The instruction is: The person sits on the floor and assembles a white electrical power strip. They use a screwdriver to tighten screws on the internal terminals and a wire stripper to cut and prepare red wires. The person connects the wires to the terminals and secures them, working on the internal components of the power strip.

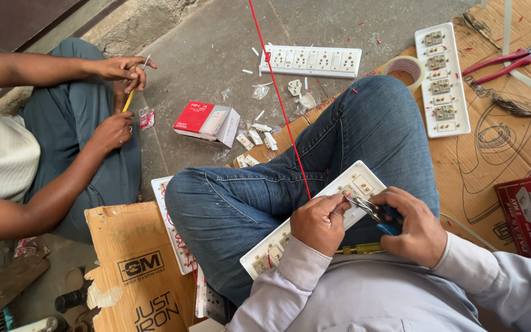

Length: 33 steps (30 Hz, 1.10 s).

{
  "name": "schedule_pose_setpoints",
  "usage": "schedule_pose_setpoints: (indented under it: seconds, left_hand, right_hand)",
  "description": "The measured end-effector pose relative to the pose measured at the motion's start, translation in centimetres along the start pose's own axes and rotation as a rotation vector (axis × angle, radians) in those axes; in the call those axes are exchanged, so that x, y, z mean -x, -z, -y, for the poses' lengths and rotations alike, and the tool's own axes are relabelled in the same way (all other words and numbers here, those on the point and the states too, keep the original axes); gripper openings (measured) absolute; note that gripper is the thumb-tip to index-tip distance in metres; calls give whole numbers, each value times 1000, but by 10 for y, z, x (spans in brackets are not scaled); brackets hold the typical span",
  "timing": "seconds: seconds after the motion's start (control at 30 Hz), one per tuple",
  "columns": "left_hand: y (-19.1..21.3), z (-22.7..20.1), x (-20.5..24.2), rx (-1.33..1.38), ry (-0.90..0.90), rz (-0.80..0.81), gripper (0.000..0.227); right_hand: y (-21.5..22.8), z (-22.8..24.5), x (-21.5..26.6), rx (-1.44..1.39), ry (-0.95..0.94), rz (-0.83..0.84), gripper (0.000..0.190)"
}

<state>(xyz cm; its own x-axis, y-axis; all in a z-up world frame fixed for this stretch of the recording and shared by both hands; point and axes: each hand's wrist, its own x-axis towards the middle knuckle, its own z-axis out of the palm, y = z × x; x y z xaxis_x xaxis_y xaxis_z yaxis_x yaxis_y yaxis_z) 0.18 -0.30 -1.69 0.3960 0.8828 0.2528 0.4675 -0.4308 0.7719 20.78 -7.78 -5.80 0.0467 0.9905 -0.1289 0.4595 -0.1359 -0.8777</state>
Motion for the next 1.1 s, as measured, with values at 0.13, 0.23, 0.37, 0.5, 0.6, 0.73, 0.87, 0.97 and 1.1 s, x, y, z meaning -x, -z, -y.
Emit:
schedule_pose_setpoints:
  seconds: [0.13,0.23,0.37,0.5,0.6,0.73,0.87,0.97,1.1]
  left_hand:
    - [1,2,6,37,34,47,14]
    - [2,-2,4,30,29,20,10]
    - [1,-6,-1,101,71,-6,11]
    - [14,-1,3,340,211,-20,28]
    - [29,-2,7,450,194,-38,37]
    - [50,-14,11,988,254,39,54]
    - [54,-35,8,1415,297,235,81]
    - [54,-54,3,1631,355,249,89]
    - [66,-60,3,1739,325,202,85]
  right_hand:
    - [87,-67,-28,-791,36,-439,18]
    - [119,-53,-49,-810,179,-474,43]
    - [86,13,-59,235,361,-282,88]
    - [49,36,-98,427,398,-353,84]
    - [41,34,-117,587,436,-340,83]
    - [49,47,-105,484,371,-307,68]
    - [52,88,-58,55,609,-40,51]
    - [42,116,-39,22,717,174,65]
    - [41,116,-46,93,815,206,61]
